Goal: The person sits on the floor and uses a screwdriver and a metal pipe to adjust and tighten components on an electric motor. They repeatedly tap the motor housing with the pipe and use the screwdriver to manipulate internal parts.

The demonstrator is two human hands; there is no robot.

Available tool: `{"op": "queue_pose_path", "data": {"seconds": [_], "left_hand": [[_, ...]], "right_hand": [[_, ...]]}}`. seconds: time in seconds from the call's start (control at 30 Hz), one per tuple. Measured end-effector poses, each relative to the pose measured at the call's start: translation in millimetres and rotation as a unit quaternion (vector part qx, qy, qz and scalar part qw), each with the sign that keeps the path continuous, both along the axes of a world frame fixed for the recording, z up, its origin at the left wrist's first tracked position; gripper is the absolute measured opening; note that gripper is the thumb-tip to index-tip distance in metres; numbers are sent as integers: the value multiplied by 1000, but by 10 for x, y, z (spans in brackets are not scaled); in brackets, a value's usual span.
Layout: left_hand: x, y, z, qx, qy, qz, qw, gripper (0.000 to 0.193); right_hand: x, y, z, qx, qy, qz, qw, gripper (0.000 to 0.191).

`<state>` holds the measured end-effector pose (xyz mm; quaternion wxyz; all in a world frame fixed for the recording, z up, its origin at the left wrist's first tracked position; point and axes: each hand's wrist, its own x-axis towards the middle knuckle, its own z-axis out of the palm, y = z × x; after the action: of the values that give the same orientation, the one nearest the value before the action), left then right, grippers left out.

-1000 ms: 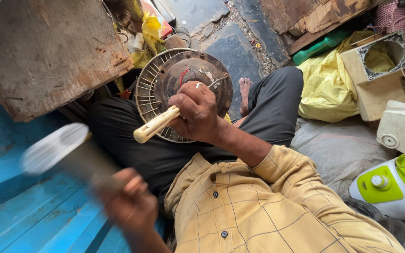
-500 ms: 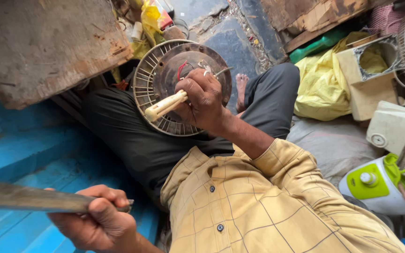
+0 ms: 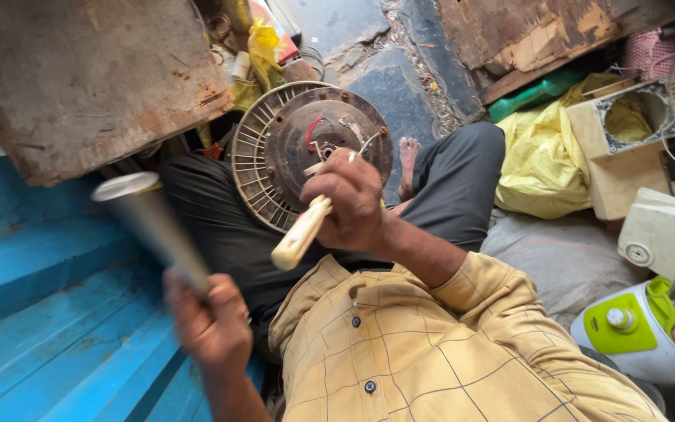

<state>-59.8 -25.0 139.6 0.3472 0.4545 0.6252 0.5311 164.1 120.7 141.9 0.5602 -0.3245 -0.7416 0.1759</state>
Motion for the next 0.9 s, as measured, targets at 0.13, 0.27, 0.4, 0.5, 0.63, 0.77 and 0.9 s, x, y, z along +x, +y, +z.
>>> {"op": "queue_pose_path", "data": {"seconds": [0.13,0.27,0.4,0.5,0.63,0.77,0.9], "left_hand": [[70,34,-415,-65,193,-34,978,56],[217,-28,-614,-171,145,-24,974,57],[239,165,-551,0,215,-49,975,55],[83,554,-383,22,292,-41,955,55],[-288,1318,-104,0,424,6,906,56],[-614,2247,28,0,564,23,826,54],[-746,2820,-18,-15,654,26,756,48]], "right_hand": [[156,144,32,10,52,-5,999,25],[323,254,1,-88,102,-45,990,38],[472,300,2,-104,211,-45,971,55],[570,335,34,-111,243,-41,963,59],[638,339,74,-114,260,-30,958,60],[683,288,97,-119,236,-55,963,62],[733,255,85,-128,222,-74,964,62]]}}
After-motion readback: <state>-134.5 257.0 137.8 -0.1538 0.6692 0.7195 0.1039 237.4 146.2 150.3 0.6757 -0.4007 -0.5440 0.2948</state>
